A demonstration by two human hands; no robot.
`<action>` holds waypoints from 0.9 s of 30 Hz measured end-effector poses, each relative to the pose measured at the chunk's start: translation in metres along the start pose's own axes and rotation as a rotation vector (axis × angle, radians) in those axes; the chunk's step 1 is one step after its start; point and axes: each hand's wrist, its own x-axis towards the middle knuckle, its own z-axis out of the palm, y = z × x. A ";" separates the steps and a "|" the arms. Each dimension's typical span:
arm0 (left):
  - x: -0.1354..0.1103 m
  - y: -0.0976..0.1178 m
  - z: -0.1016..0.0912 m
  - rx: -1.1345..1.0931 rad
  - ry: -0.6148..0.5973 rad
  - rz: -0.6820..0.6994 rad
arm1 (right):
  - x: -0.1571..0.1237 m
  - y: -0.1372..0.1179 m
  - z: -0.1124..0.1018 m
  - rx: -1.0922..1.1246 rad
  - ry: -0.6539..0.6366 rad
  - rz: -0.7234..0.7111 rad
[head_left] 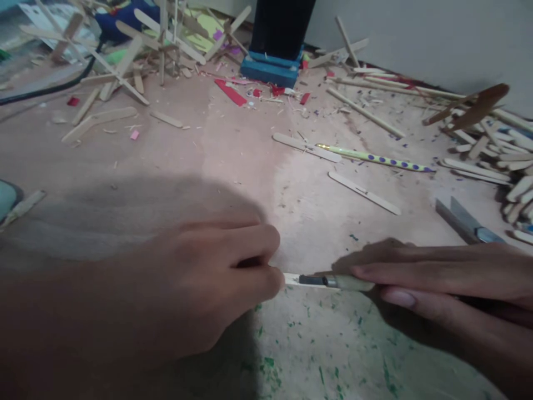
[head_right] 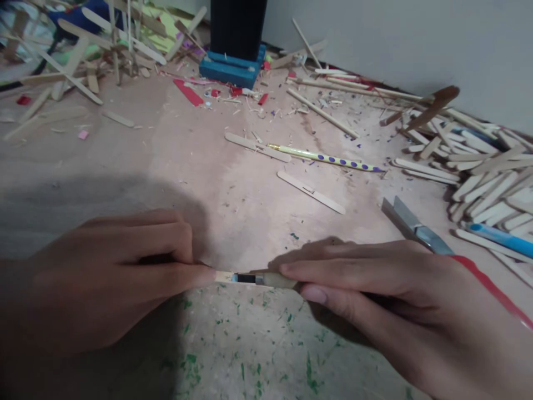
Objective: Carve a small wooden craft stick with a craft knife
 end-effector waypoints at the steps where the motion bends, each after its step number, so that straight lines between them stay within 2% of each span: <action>1: 0.000 0.000 0.000 -0.018 0.006 -0.015 | 0.002 -0.002 0.001 0.010 -0.012 -0.001; 9: 0.002 -0.001 -0.003 -0.074 -0.006 -0.013 | 0.020 -0.020 0.004 0.084 -0.085 -0.037; 13: 0.002 -0.001 -0.004 -0.082 0.005 -0.012 | 0.021 -0.025 0.008 0.080 -0.026 -0.002; 23: 0.004 0.000 -0.003 -0.094 0.003 -0.022 | 0.023 -0.023 0.008 0.098 -0.052 -0.048; 27: 0.000 0.001 -0.006 -0.093 -0.044 -0.052 | 0.024 -0.024 0.004 0.054 -0.111 -0.085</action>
